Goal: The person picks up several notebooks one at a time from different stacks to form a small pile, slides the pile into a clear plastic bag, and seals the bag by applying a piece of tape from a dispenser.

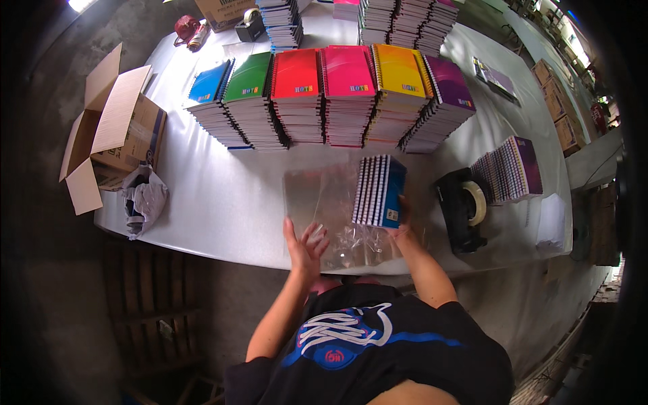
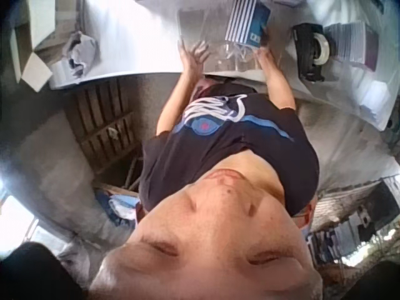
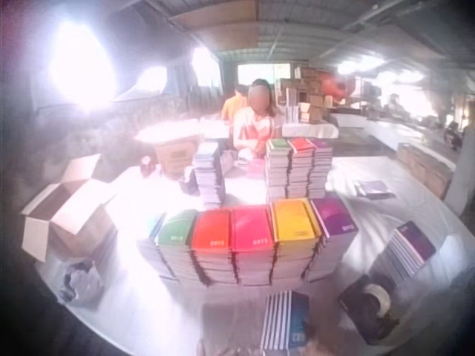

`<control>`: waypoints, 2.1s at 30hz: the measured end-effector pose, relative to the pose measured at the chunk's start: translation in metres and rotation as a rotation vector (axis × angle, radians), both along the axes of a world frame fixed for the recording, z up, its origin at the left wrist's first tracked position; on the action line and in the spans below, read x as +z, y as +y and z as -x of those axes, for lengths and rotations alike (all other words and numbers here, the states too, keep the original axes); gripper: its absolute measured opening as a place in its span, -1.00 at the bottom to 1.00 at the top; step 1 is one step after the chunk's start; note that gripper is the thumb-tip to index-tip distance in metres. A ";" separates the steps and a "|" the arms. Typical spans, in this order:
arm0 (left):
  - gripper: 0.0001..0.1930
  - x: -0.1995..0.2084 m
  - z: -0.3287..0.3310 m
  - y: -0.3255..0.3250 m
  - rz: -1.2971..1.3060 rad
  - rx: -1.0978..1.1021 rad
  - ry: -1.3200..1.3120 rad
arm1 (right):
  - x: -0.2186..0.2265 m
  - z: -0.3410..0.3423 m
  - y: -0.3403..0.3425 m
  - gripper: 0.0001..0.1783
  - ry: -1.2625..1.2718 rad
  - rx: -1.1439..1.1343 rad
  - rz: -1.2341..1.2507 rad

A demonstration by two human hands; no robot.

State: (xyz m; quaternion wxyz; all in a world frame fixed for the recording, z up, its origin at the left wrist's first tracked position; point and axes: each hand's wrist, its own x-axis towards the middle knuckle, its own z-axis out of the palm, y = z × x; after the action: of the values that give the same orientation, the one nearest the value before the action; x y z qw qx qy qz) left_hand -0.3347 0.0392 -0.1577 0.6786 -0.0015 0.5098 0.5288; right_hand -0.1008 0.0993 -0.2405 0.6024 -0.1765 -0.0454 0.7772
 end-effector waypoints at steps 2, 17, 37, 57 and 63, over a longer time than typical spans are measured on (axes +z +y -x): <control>-0.28 0.008 0.007 0.031 0.019 -0.284 0.104 | -0.001 -0.006 0.000 -0.42 -0.014 0.032 -0.091; -0.31 -0.011 0.065 0.025 -0.435 -0.673 0.813 | 0.043 -0.067 -0.004 -0.41 -0.519 0.303 0.031; -0.19 -0.034 0.051 0.013 -0.332 -0.507 0.505 | 0.055 0.022 0.000 -0.57 -0.889 0.333 0.113; 0.08 -0.008 0.051 0.018 -0.466 -0.670 0.563 | 0.059 0.016 0.000 -0.57 -0.870 0.374 0.122; 0.12 0.012 0.038 0.024 -0.585 -0.834 0.838 | 0.071 0.021 0.012 -0.58 -1.042 0.395 0.056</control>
State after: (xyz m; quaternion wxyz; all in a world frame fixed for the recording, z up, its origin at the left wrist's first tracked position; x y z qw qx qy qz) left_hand -0.3730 0.0634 -0.1459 0.5431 0.5865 0.5240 0.2942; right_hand -0.1216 0.1117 -0.1695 0.3381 -0.5414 -0.3488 0.6862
